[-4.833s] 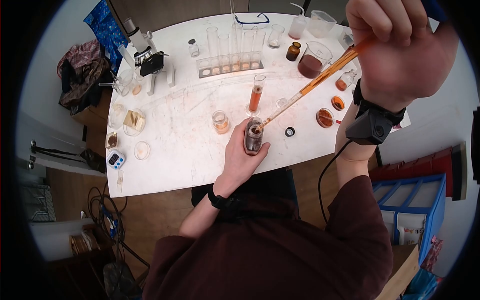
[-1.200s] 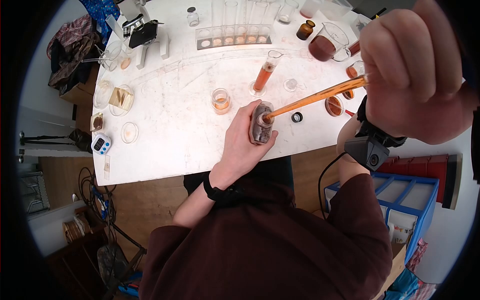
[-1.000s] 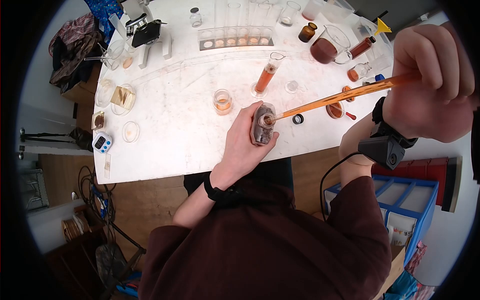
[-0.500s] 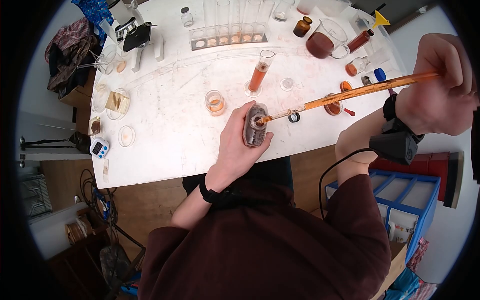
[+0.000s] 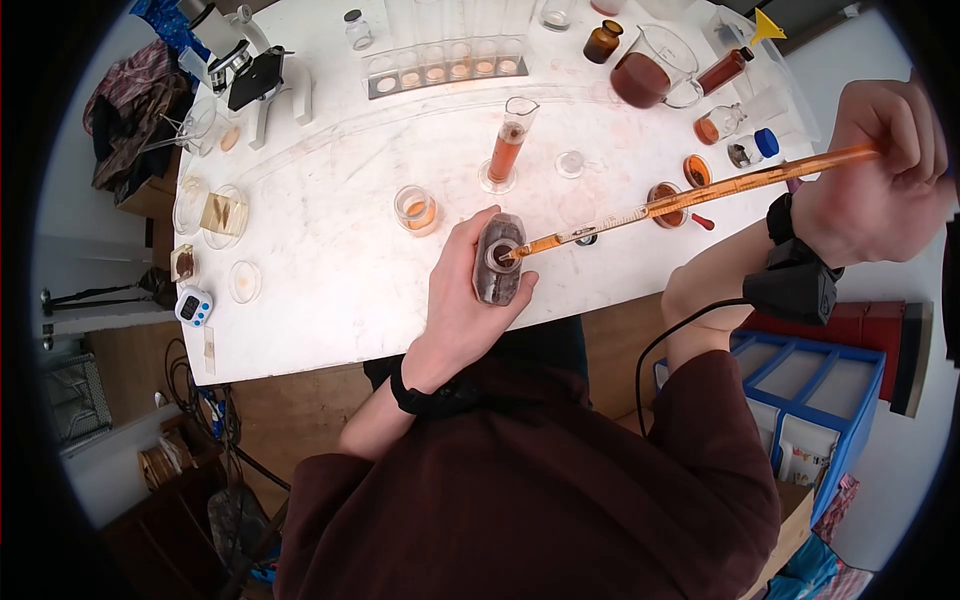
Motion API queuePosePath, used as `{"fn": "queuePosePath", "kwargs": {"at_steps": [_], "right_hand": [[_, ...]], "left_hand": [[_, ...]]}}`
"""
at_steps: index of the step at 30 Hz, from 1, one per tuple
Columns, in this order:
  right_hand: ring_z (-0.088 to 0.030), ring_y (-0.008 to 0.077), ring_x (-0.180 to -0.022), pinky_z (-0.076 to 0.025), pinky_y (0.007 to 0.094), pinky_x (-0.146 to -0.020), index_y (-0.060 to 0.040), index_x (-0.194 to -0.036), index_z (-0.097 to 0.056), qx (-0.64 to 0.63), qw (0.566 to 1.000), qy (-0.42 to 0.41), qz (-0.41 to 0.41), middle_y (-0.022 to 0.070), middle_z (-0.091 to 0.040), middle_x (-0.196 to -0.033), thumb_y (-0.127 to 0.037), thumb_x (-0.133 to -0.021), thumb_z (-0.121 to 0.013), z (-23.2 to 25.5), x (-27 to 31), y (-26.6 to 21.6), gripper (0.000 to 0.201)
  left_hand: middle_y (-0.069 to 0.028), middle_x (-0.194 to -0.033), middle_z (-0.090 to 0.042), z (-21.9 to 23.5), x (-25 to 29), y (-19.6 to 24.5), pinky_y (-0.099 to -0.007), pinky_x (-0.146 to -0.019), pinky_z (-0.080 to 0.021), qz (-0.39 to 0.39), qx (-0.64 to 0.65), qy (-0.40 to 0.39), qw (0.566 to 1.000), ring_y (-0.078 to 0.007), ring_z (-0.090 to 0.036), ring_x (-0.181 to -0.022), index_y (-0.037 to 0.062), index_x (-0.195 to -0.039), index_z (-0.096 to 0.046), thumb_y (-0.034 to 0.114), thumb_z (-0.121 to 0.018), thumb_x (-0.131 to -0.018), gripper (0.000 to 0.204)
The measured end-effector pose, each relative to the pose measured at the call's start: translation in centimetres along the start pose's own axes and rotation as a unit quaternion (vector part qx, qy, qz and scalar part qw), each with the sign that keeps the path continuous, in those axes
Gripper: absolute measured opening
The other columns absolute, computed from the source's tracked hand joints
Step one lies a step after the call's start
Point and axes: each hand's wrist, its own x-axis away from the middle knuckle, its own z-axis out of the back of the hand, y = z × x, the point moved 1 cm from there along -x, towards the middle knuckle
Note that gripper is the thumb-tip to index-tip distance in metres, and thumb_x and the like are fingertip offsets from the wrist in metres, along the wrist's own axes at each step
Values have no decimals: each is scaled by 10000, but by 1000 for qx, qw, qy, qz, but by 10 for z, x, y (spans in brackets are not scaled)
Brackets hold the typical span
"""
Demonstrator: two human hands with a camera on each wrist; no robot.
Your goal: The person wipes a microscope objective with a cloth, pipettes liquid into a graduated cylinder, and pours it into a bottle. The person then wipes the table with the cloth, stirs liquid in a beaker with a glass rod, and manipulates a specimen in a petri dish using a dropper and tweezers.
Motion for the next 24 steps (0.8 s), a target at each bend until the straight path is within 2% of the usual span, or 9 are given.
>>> {"fn": "queuePosePath", "kwargs": {"at_steps": [6,9,11,15,17,18,20,22,24], "right_hand": [[-338,64,-439,-275,239,-461,-76,-873,-520,-14,1000,3,23,-49,-400,-553,-366,-1081,-531,9,-2,4,358],[-362,78,-457,-292,240,-484,-100,-790,-493,-18,999,21,-27,-41,-395,-554,-187,-995,-472,15,-6,3,223],[-380,88,-472,-317,252,-513,-105,-788,-479,4,998,40,45,-34,-393,-556,-216,-1024,-483,25,-15,-2,261],[-383,102,-490,-327,281,-535,-128,-771,-451,38,995,16,96,-32,-383,-567,-269,-1064,-471,50,-39,-39,325],[-581,140,-689,-462,318,-674,-92,-902,-566,170,982,-37,70,9,-590,-762,-336,-1114,-453,60,-49,-58,342],[-581,140,-689,-462,318,-674,-92,-902,-566,171,982,-37,71,9,-590,-762,-336,-1114,-453,62,-53,-58,342],[-333,69,-520,-307,225,-485,-25,-995,-534,169,963,15,208,-30,-386,-660,-470,-1187,-313,48,-63,-20,532],[-330,73,-536,-310,230,-498,-20,-1010,-526,157,967,-2,199,-30,-378,-678,-435,-1191,-305,39,-68,5,504],[-324,81,-569,-314,240,-525,-10,-1040,-510,126,975,-34,179,-30,-362,-713,-366,-1199,-287,35,-69,16,449]], "left_hand": [[-172,-1289,-616,-2,1,-6,-407,-974,-552,-9,16,2,1000,-308,-666,-1151,25,-1489,-470,100,-855,-845,755],[-174,-1299,-616,-1,2,-4,-407,-983,-545,-9,6,1,1000,-305,-662,-1153,9,-1485,-467,102,-856,-846,754],[-175,-1306,-615,0,1,-4,-408,-988,-542,-16,-10,-1,1000,-305,-661,-1155,1,-1483,-465,103,-856,-847,754],[-168,-1412,-615,-1,2,-7,-378,-1084,-481,13,15,-12,1000,-233,-610,-1268,8,-1517,-447,82,-843,-838,789],[-167,-1413,-614,-1,2,-7,-379,-1087,-478,14,15,-15,1000,-233,-608,-1270,7,-1518,-445,80,-840,-840,788],[-165,-1416,-611,-2,3,-8,-377,-1085,-479,13,16,-12,1000,-231,-606,-1270,6,-1520,-442,78,-840,-839,792],[-163,-1418,-608,-2,2,-9,-376,-1083,-480,9,20,-11,1000,-229,-604,-1270,5,-1522,-439,76,-840,-839,796],[-182,-1362,-615,-3,1,-8,-395,-1021,-531,-8,10,2,1000,-297,-658,-1199,6,-1482,-475,101,-857,-850,745],[-180,-1362,-617,-3,1,-7,-394,-1025,-528,-6,17,0,1000,-291,-656,-1204,7,-1484,-476,98,-856,-850,745]]}}
